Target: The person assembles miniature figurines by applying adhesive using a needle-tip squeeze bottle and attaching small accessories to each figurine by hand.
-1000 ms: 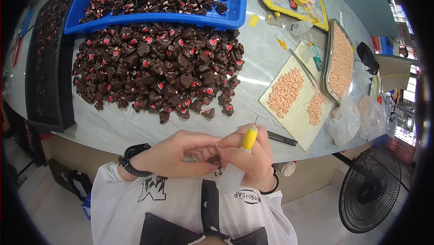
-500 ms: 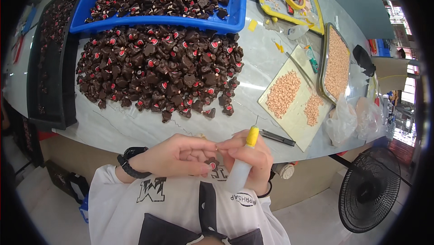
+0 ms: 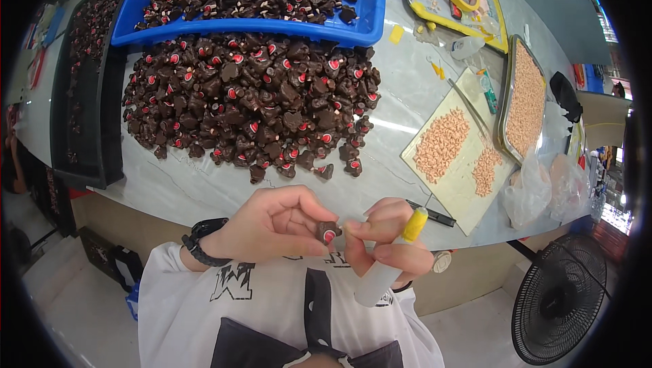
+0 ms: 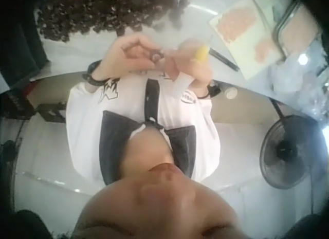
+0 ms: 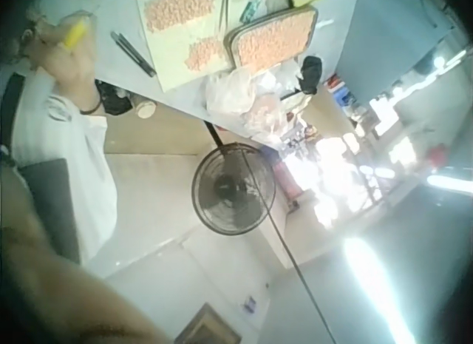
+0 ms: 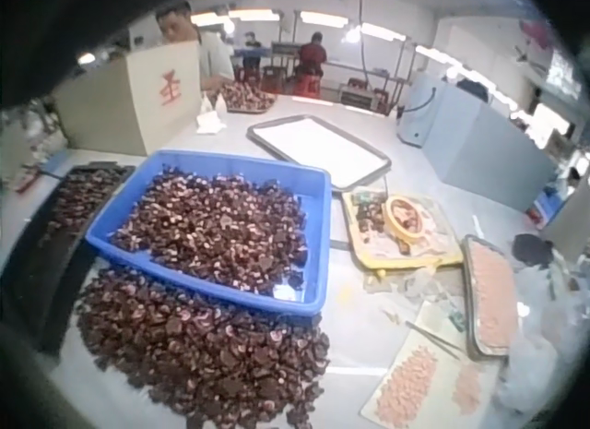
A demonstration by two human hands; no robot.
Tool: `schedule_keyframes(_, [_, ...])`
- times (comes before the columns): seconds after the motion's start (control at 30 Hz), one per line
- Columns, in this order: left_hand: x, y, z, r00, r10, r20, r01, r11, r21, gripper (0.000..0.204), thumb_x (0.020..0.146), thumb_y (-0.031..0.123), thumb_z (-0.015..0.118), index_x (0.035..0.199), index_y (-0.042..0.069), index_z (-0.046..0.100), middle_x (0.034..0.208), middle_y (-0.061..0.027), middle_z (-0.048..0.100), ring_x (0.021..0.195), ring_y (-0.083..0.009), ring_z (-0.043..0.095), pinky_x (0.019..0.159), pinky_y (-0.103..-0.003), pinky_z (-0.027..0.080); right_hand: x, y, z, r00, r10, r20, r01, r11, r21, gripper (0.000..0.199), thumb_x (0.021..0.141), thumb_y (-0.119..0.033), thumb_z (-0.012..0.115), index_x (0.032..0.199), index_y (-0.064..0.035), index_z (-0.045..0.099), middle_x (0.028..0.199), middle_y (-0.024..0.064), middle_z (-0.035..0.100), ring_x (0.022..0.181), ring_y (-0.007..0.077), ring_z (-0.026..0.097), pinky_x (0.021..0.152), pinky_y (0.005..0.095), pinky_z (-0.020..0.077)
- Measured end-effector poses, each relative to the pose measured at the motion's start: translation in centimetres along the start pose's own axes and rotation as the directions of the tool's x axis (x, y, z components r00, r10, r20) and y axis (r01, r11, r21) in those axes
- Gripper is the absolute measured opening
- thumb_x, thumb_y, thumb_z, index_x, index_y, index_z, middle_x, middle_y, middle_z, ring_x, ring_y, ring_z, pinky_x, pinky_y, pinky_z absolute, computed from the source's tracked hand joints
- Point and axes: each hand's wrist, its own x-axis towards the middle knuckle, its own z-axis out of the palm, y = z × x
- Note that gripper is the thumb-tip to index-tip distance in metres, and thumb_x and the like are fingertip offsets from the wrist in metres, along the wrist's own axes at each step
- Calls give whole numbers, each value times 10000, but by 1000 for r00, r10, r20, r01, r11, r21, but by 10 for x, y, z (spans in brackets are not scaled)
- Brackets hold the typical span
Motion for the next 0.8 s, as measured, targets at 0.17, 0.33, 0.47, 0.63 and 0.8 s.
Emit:
schedule_keyframes(0.17, [4,0,-1,1000,-9,-6,9,999,45,325,755,-89,597,1059,-41,494,935,-87,590,854,-109,595,748,-207,492,-2,3,-2,998,56,40,-56,998,-11,459,548,138,661,866,-94,424,791,138,627,602,191,462,520,318,390])
schedule_keyframes(0.33, [5,0,1,993,-71,-96,84,988,133,373,755,-72,609,1106,-31,489,926,-64,574,848,-91,583,716,-192,486,4,2,-14,982,97,160,-94,995,-22,344,575,66,679,797,-73,455,803,150,638,641,240,521,548,341,439])
schedule_keyframes(0.47, [5,-1,5,977,-65,-202,67,998,4,485,725,-97,623,1180,-17,476,928,-48,523,847,-72,548,672,-170,480,5,-1,-18,962,123,245,-106,991,-82,331,624,38,651,850,-66,433,839,170,639,709,289,557,620,374,456])
schedule_keyframes(0.63, [6,-4,1,980,196,-37,-172,922,346,371,672,-121,656,1025,-37,579,889,-60,519,778,-63,558,610,-135,470,-35,-4,-37,947,-5,-321,-108,937,-333,332,763,26,568,964,-80,326,800,159,618,765,287,555,712,388,440])
schedule_keyframes(0.8, [8,-10,-3,963,252,-93,-224,944,242,318,672,-113,662,969,-54,566,881,-76,521,749,-90,595,611,-161,487,-81,27,-114,803,0,-596,-534,442,-721,307,761,-17,628,941,-39,381,850,106,586,829,177,533,784,315,414])
